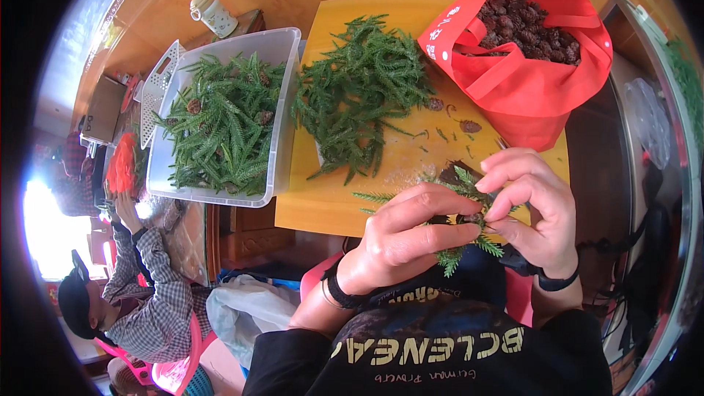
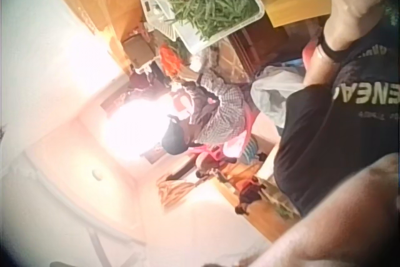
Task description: The person is using trimmers to prune green foliage and prepare botanical items at a workstation.
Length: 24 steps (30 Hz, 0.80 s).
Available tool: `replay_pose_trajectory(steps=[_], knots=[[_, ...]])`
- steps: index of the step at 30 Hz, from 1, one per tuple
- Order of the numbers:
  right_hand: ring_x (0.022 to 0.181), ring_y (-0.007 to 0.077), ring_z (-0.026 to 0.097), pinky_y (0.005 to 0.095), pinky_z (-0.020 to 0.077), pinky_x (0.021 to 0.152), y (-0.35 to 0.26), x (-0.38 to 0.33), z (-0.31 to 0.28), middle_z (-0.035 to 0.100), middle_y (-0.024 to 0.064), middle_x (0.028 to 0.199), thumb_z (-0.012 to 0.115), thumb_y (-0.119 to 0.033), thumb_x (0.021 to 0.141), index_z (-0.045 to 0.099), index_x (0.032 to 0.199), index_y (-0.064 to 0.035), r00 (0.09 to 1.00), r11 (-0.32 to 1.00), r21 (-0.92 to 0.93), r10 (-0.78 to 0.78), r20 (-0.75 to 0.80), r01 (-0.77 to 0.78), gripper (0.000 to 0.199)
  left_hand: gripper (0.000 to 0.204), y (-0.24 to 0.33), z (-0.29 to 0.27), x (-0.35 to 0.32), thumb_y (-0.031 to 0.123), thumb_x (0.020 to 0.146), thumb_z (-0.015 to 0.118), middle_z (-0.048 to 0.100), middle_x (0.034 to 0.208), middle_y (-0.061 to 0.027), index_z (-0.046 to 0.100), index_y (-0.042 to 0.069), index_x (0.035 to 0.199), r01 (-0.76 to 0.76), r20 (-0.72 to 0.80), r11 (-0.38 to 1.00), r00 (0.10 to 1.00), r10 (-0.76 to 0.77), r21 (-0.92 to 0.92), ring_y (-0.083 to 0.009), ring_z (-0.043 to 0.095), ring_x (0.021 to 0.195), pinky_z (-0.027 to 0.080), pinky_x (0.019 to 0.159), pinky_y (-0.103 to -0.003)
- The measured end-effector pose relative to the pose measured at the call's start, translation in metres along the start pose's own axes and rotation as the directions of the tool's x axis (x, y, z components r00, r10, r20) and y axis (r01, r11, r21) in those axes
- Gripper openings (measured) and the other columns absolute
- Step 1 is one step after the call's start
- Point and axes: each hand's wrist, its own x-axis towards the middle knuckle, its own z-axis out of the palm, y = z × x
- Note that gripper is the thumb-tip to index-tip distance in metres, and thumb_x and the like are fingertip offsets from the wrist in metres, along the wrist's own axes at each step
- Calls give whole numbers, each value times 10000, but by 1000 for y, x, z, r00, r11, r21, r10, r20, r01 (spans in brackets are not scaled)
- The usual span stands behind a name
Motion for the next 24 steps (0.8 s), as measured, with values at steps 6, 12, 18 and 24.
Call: replay_pose_trajectory(steps=[6,12,18,24], knots=[[1030,325,510,411,403,868,5,-14,14,599,92,989,724,-97,664,570,720,-66,972,975,-222,-60,-229,8,167,300,6,5,3,33,617,687,614,972,-153,624,48,910,-15,-7,990,1000,16,138,-278,615,777,511,654,-336],[1099,326,452,423,345,930,9,-23,30,566,90,1045,657,-5,640,552,711,-57,912,968,-216,26,-408,-124,137,342,10,11,4,14,591,665,589,995,-155,624,37,929,-79,17,912,997,79,402,-290,600,832,519,684,-345],[1096,317,449,413,338,934,18,-26,34,568,85,983,655,2,643,507,671,-52,896,978,-98,127,-425,-185,160,316,4,18,2,7,586,658,581,1003,-158,622,13,900,-142,49,857,990,135,495,-294,595,836,521,692,-354],[1139,289,432,414,303,973,24,-28,23,575,107,1071,672,-47,666,513,679,-51,925,967,126,248,-288,-220,160,343,-7,18,-3,-33,587,677,593,1000,-144,620,26,920,-59,18,927,998,57,371,-291,601,832,521,689,-352]])
